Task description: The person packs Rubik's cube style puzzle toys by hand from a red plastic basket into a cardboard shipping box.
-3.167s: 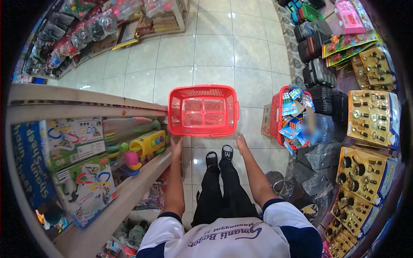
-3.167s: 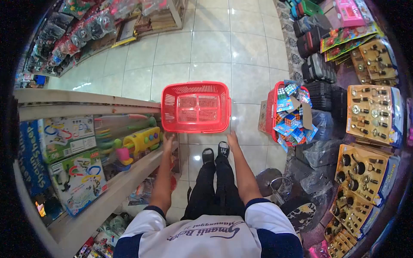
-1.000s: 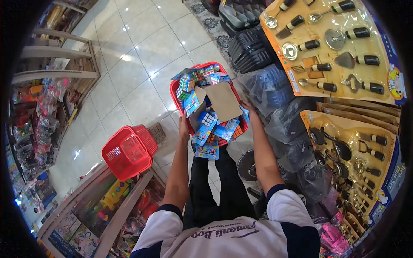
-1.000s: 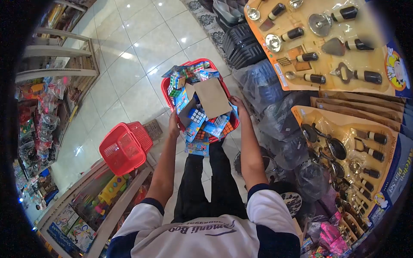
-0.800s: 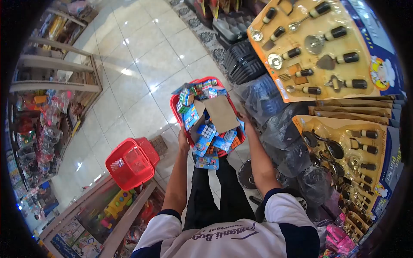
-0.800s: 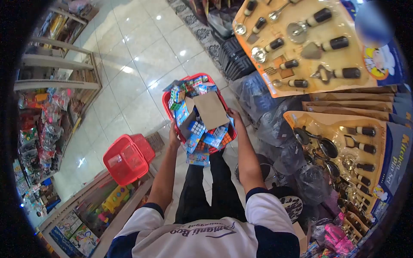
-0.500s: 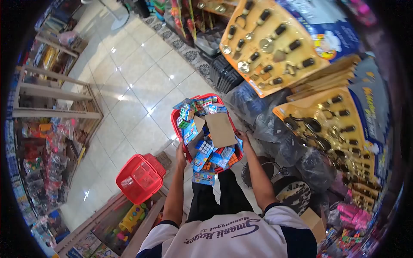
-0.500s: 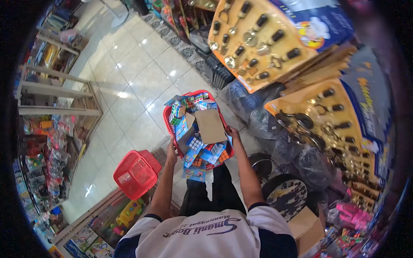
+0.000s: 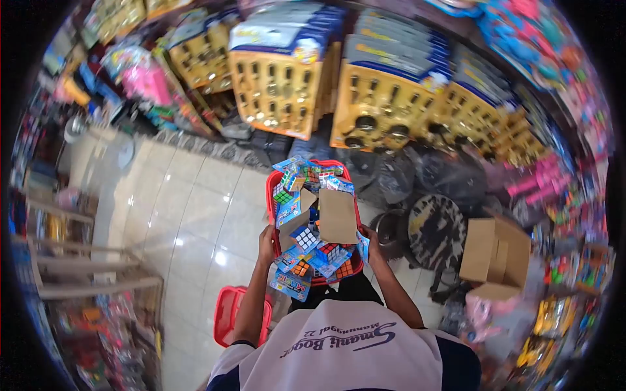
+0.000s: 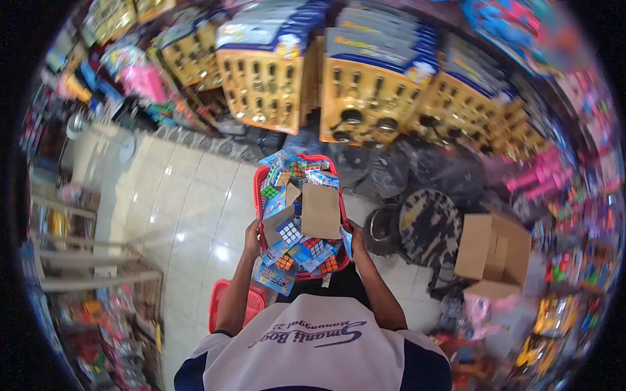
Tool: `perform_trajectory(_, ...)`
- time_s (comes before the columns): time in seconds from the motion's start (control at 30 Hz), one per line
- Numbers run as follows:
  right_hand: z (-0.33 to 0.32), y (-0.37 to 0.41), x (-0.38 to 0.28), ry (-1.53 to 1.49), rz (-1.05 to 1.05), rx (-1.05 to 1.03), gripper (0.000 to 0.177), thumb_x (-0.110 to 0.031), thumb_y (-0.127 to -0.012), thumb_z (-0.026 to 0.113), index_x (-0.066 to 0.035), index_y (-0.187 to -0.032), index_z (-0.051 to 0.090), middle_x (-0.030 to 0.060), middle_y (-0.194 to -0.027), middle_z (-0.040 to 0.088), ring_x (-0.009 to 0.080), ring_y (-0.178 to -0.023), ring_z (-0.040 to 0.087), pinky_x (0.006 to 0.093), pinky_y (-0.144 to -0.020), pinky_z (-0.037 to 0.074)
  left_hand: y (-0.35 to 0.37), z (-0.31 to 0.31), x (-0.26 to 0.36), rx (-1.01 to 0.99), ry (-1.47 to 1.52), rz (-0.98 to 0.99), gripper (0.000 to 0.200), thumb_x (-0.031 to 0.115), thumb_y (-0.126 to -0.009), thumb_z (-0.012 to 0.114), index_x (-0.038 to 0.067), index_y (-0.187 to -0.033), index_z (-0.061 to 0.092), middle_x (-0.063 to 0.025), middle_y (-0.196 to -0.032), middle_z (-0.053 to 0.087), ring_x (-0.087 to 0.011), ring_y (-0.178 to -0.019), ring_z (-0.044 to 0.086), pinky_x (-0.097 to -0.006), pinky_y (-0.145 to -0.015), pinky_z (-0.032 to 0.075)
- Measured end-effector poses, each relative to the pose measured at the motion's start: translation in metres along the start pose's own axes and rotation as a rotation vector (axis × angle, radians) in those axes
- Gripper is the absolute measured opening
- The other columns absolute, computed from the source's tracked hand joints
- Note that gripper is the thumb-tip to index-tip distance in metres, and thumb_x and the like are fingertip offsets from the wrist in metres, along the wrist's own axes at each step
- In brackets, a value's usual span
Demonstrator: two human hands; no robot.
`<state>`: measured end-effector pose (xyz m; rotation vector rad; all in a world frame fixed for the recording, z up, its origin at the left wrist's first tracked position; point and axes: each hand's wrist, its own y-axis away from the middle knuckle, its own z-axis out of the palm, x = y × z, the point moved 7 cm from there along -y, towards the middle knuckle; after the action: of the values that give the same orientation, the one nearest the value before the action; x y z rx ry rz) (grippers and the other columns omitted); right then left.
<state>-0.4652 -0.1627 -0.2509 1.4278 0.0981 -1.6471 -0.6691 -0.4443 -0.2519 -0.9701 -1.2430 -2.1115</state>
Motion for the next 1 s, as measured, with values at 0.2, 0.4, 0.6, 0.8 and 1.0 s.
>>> perform_trajectory(0.2,-0.098,0.044,-0.022,-0.114,-0.137,0.214,0.034,-0.009,-0.093,0.046,0.004,-0.123,0.052,0.0099,-0.11,0.062,0.0146,-0.098,0.058,0.0271,-0.087,0.044,-0.023,0.097,0.014,-0.203,-0.056,-0.002,0.031,0.038,-0.088,0.056,0.007,-0.087,0.058,0.0004,-0.076,0.051,-0.008,-0.068,0.046,-0.022,-0.062,0.037)
perform_trajectory(0.4,-0.167,0.104,-0.093,-0.128,-0.282,0.284,0.038,-0.01,-0.089,0.053,0.005,-0.124,0.05,0.0136,-0.116,0.059,0.0182,-0.104,0.056,0.0309,-0.09,0.042,0.024,0.238,0.047,-0.369,-0.11,-0.085,0.034,0.037,-0.087,0.057,0.005,-0.098,0.057,-0.0028,-0.087,0.056,-0.0119,-0.079,0.052,-0.0243,-0.067,0.046)
perform_trajectory(0.6,-0.249,0.144,-0.155,0.004,-0.414,0.46,0.039,-0.013,-0.092,0.044,0.004,-0.126,0.048,0.0147,-0.117,0.058,0.0185,-0.106,0.055,0.0311,-0.091,0.041,0.025,0.343,0.02,-0.468,-0.263,-0.139,0.049,0.046,-0.085,0.054,0.006,-0.114,0.056,-0.0078,-0.109,0.053,-0.0221,-0.103,0.047,-0.0395,-0.083,0.046)
perform_trajectory(0.8,-0.302,0.171,-0.231,-0.018,-0.353,0.444,0.04,-0.021,-0.094,0.037,0.001,-0.125,0.05,0.0133,-0.115,0.059,0.0185,-0.103,0.056,0.0326,-0.091,0.043,0.04,0.432,-0.008,-0.471,-0.333,-0.163,0.048,0.049,-0.083,0.053,0.011,-0.112,0.058,-0.0045,-0.108,0.056,-0.0189,-0.101,0.047,-0.0436,-0.079,0.041)
perform_trajectory(1.0,-0.374,0.137,-0.239,-0.213,-0.338,0.377,0.051,-0.037,-0.095,0.029,0.001,-0.118,0.055,0.0103,-0.112,0.061,0.0182,-0.098,0.058,0.0325,-0.092,0.042,0.03,0.487,-0.051,-0.45,-0.353,-0.186,0.055,0.054,-0.081,0.054,0.008,-0.111,0.057,-0.0053,-0.1,0.057,-0.0192,-0.094,0.05,-0.0403,-0.073,0.043)
